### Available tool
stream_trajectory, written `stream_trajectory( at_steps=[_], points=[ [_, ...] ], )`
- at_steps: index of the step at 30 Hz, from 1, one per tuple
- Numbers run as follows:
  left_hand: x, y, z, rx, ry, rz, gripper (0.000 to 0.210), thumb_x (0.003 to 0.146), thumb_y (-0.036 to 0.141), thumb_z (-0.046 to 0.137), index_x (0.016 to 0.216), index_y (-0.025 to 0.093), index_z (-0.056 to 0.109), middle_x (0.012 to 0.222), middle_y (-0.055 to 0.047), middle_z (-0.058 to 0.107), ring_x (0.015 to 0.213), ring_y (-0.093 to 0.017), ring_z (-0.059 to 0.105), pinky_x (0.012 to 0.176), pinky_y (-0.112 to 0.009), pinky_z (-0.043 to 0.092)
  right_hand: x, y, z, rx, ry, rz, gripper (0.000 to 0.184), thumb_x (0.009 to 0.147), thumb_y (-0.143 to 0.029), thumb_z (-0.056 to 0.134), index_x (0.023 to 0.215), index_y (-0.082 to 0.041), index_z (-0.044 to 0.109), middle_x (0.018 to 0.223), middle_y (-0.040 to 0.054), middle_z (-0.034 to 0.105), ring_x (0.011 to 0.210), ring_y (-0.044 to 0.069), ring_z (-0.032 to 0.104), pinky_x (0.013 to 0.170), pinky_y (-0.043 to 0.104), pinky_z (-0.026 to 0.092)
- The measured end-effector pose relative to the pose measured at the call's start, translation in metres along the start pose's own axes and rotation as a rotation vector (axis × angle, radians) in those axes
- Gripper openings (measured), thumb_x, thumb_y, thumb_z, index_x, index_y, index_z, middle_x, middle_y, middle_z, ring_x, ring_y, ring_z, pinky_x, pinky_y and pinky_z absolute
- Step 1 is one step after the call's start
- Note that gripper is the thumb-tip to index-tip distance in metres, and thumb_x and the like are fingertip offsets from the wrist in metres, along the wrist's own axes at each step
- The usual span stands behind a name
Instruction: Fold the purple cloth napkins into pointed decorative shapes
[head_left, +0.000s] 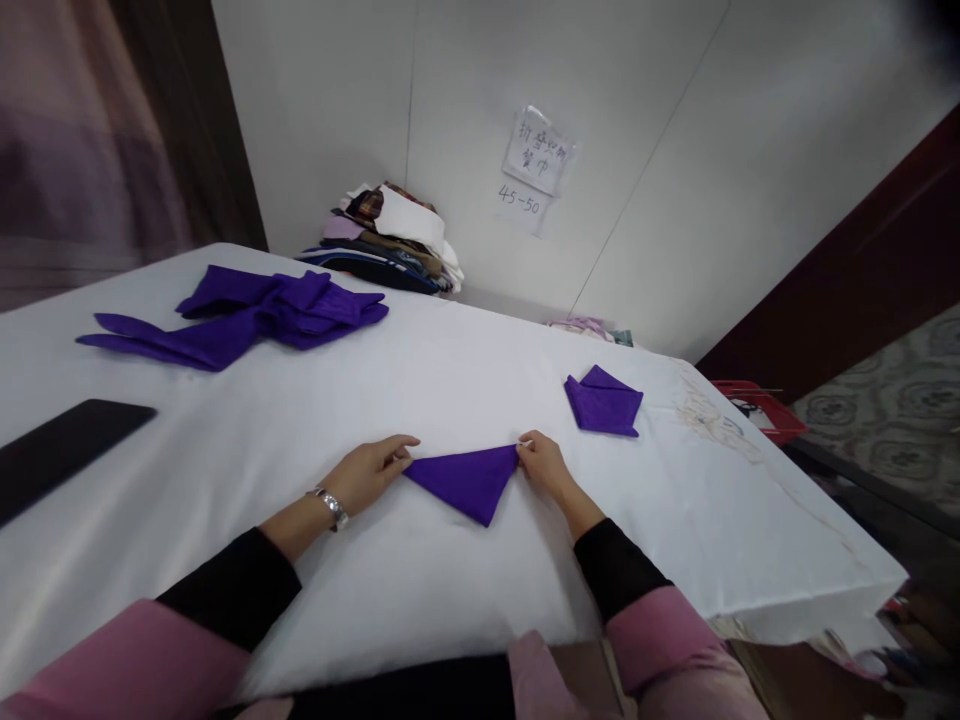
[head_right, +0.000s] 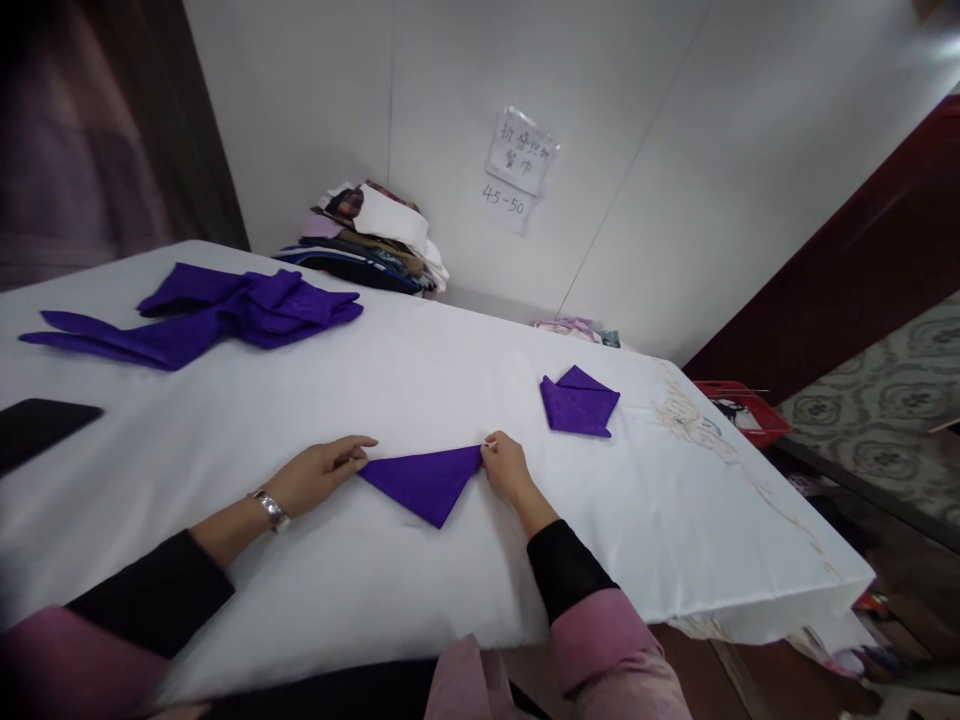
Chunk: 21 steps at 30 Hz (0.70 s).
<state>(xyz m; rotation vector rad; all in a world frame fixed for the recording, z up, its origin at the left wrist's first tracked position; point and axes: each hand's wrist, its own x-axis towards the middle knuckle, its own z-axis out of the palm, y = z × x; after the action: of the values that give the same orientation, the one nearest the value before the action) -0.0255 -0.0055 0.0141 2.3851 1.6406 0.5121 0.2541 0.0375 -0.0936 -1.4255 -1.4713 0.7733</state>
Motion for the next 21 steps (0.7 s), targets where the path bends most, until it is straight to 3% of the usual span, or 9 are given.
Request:
stream_trajectory(
  at_steps=[3, 9, 14, 21],
  points=[
    [0.000, -0.002, 0.001, -0.011, -0.018, 0.009, 0.036, 0.075, 0.038, 0.046, 0.108, 0.025, 0.056, 0.090, 0.001, 0.066, 0.070, -0.014, 0.059, 0.066, -0.026, 0.046, 0.000, -0.001, -0.001, -0.032, -0.010, -0.004, 0.012, 0.077, -0.019, 0.046, 0.081, -0.019, 0.057, 0.054, -0.0048, 0.055, 0.040, 0.009, 0.048, 0.045, 0.022, 0.036],
    [0.001, -0.006, -0.007, 0.018, 0.005, 0.002, 0.033, 0.078, 0.030, 0.039, 0.104, 0.025, 0.057, 0.086, 0.001, 0.066, 0.074, -0.015, 0.060, 0.070, -0.027, 0.045, 0.000, -0.007, -0.002, -0.151, 0.007, -0.081, 0.012, 0.075, -0.018, 0.048, 0.065, -0.019, 0.055, 0.057, -0.0026, 0.056, 0.055, 0.012, 0.051, 0.053, 0.022, 0.035],
    [-0.002, -0.007, -0.020, 0.031, 0.012, -0.004, 0.033, 0.077, 0.027, 0.038, 0.103, 0.024, 0.058, 0.082, 0.001, 0.066, 0.076, -0.015, 0.061, 0.073, -0.027, 0.045, -0.002, -0.012, 0.000, -0.212, 0.023, -0.150, 0.013, 0.078, -0.021, 0.046, 0.069, -0.020, 0.056, 0.065, -0.0002, 0.059, 0.064, 0.014, 0.051, 0.059, 0.024, 0.034],
    [-0.003, -0.012, -0.018, 0.019, 0.021, -0.005, 0.032, 0.077, 0.027, 0.039, 0.103, 0.024, 0.058, 0.085, 0.001, 0.066, 0.078, -0.015, 0.061, 0.073, -0.026, 0.045, -0.010, -0.008, -0.003, -0.029, 0.000, -0.125, 0.030, 0.085, -0.039, 0.036, 0.071, -0.020, 0.055, 0.060, -0.0015, 0.056, 0.052, 0.014, 0.050, 0.052, 0.025, 0.037]
  ],
)
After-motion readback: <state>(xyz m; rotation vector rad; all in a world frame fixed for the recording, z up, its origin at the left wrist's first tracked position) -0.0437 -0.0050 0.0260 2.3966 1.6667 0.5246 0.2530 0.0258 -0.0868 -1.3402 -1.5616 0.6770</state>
